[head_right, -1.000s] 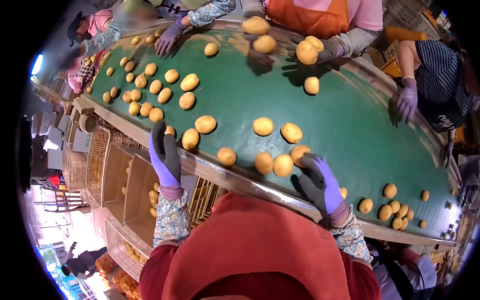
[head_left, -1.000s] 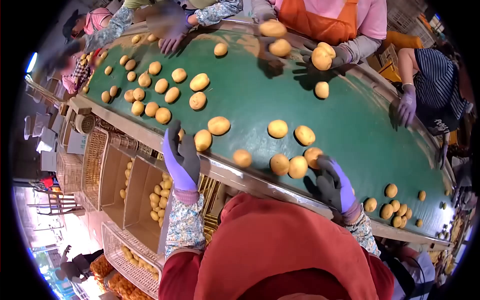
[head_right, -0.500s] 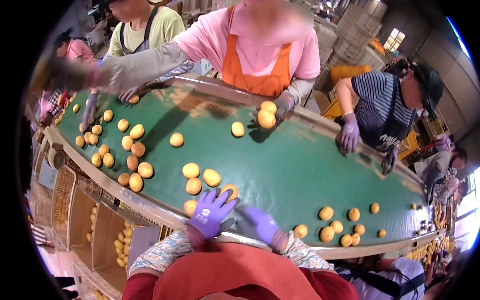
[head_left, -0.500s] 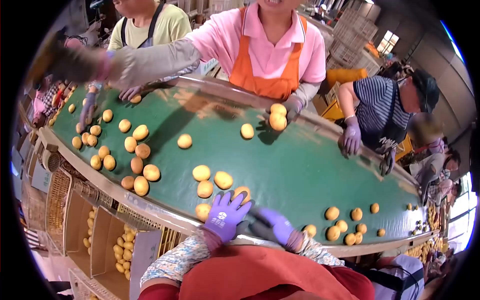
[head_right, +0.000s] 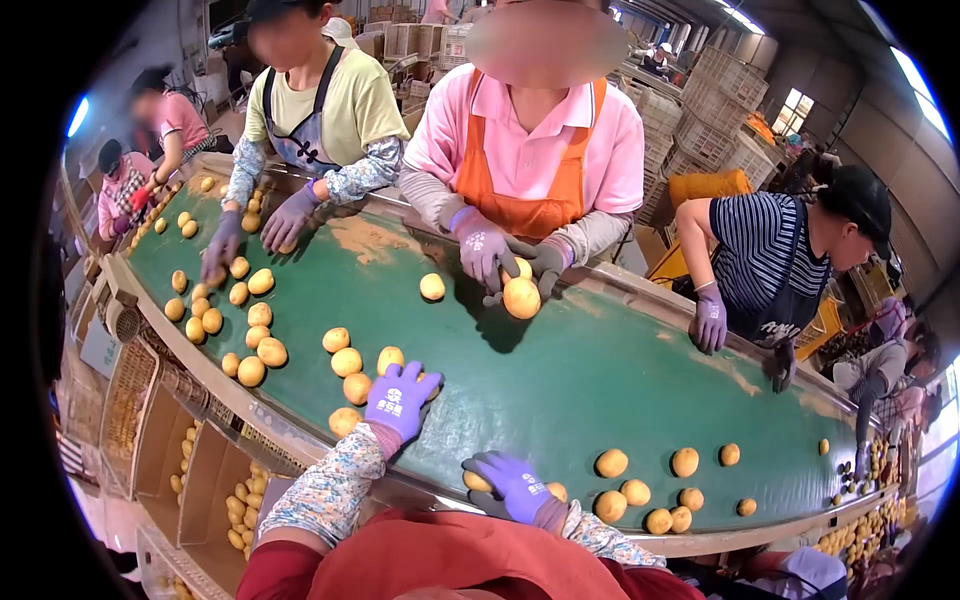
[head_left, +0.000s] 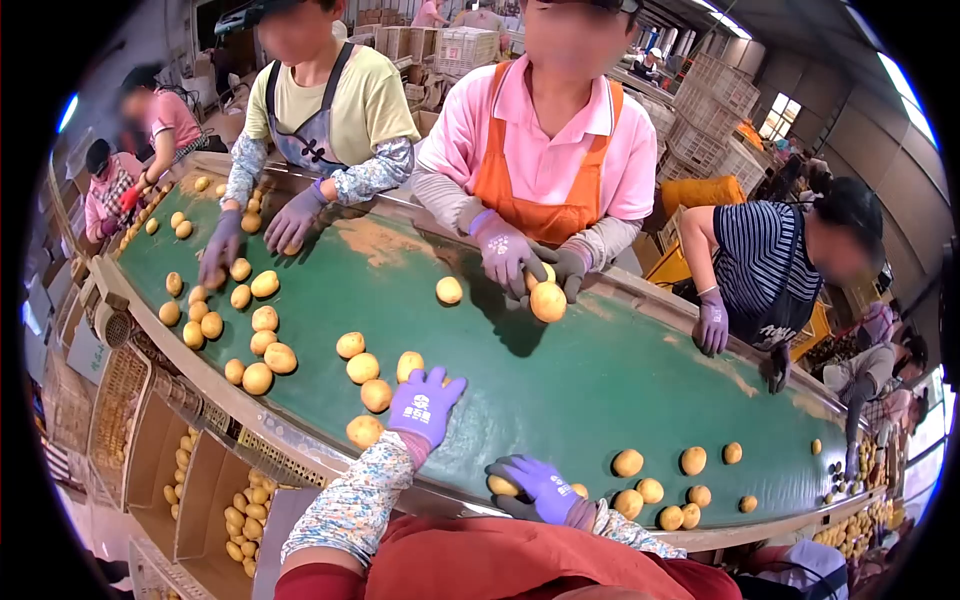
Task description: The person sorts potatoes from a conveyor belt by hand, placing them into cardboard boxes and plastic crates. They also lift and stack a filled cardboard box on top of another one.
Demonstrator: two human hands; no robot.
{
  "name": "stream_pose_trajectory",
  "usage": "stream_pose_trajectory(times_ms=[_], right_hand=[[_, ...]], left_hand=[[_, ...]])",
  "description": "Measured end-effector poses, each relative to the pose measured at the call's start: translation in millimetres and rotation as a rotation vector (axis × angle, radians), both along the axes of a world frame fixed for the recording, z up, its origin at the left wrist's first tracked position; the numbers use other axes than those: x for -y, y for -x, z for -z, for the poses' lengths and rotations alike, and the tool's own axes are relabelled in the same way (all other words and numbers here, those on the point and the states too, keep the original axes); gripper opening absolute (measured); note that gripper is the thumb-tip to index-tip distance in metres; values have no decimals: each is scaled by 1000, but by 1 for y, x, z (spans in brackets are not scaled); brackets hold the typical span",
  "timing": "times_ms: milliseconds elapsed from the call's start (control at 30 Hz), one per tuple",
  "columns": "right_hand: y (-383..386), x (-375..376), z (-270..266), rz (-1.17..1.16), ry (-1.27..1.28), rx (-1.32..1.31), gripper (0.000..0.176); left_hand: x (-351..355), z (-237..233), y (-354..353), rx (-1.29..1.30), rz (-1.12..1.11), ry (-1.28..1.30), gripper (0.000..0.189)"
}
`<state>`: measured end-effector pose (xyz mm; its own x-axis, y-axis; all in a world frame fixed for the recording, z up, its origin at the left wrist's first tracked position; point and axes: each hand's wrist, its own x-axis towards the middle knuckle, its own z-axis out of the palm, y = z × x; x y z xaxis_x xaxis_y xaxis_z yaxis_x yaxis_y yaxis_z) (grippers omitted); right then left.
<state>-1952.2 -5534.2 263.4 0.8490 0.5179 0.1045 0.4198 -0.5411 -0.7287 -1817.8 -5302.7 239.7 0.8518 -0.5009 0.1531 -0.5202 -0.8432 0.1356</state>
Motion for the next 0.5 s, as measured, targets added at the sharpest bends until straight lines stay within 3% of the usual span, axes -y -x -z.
stream_pose_trajectory(times_ms=[100,200,300,400,500], right_hand=[[-2,-5,2,18,-95,-18,40],[-16,3,0,-192,-38,-155,40],[-19,7,-3,-159,-58,-18,38],[-21,8,-5,-63,-92,-7,36],[-27,11,-5,13,-149,-66,29]], left_hand=[[-11,-13,-7,-34,-40,41,41],[-20,-29,-3,-221,-36,121,44],[-7,-51,33,-309,96,367,53],[-9,-34,56,-385,165,627,56],[-19,-25,64,-499,88,578,61]])
